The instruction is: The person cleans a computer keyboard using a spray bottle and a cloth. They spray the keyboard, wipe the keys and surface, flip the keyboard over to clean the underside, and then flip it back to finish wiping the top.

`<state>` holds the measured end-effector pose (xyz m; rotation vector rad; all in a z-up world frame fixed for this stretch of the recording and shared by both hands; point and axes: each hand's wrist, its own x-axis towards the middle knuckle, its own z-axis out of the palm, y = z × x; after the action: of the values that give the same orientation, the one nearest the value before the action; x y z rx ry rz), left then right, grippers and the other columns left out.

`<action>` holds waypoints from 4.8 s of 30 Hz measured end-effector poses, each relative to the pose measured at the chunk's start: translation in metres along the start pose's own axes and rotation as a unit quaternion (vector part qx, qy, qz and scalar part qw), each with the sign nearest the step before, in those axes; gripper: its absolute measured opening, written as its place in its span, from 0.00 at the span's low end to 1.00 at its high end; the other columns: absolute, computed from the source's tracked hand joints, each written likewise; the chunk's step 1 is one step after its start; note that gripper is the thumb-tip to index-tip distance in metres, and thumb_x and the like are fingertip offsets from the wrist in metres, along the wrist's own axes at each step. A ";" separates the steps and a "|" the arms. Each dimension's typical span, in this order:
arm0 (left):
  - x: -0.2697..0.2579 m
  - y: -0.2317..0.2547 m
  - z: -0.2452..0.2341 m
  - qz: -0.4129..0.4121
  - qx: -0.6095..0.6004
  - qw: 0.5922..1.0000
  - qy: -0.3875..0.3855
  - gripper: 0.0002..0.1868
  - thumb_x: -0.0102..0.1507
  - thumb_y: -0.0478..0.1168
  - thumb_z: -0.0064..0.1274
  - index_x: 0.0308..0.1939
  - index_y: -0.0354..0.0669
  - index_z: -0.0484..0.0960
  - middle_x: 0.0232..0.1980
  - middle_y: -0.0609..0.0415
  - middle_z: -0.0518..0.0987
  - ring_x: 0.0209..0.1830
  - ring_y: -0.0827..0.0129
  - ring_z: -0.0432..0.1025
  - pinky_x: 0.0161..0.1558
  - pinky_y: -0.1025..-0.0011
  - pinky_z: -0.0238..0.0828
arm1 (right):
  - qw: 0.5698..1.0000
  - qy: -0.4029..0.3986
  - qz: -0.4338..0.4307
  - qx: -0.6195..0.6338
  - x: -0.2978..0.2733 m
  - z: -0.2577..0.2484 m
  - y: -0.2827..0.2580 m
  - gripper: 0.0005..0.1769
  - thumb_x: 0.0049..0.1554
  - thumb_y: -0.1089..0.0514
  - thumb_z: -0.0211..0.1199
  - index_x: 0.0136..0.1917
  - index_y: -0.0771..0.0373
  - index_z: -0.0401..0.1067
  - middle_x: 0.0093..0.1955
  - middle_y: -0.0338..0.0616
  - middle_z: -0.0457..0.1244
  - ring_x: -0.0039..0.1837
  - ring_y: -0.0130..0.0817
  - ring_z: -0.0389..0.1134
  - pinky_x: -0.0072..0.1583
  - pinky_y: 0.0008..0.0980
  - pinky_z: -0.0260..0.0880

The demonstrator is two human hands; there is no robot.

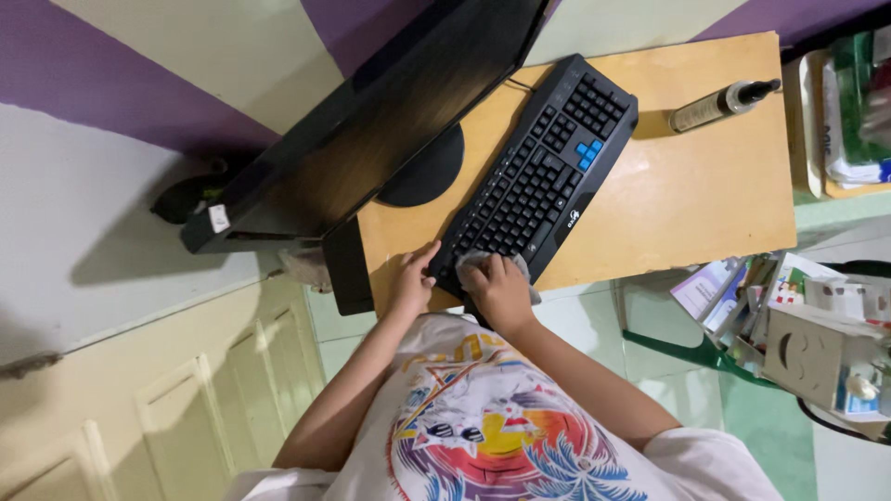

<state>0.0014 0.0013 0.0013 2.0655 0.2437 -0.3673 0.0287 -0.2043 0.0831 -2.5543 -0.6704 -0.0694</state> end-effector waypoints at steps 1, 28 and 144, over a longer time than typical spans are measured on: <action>0.000 0.001 -0.002 0.000 0.005 1.000 -0.008 0.45 0.55 0.22 0.56 0.72 0.67 0.70 0.48 0.49 0.73 0.36 0.63 0.75 0.44 0.68 0.75 | 1.000 -0.009 -0.006 -0.024 0.002 -0.003 0.003 0.15 0.47 0.58 0.67 0.50 0.53 0.77 0.47 0.47 0.61 0.49 0.50 0.64 0.49 0.46 0.66; 0.006 -0.001 -0.004 -0.052 0.016 0.997 -0.052 0.45 0.58 0.22 0.55 0.74 0.68 0.68 0.47 0.52 0.74 0.43 0.63 0.74 0.48 0.68 0.74 | 0.991 0.092 -0.008 -0.097 -0.011 -0.012 -0.014 0.33 0.42 0.54 0.69 0.63 0.41 0.75 0.61 0.46 0.63 0.58 0.51 0.63 0.58 0.54 0.61; 0.090 0.057 0.029 0.264 0.199 0.939 0.092 0.50 0.51 0.59 0.68 0.71 0.38 0.68 0.56 0.43 0.68 0.56 0.47 0.65 0.59 0.50 0.62 | 0.965 0.055 0.252 -0.034 0.050 -0.035 0.050 0.18 0.50 0.53 0.70 0.55 0.52 0.76 0.49 0.56 0.60 0.47 0.55 0.66 0.44 0.50 0.67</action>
<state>0.0995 -0.0507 0.0016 2.4604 -0.3023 0.1225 0.0990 -0.2367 0.0999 -2.6833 0.0369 -0.0621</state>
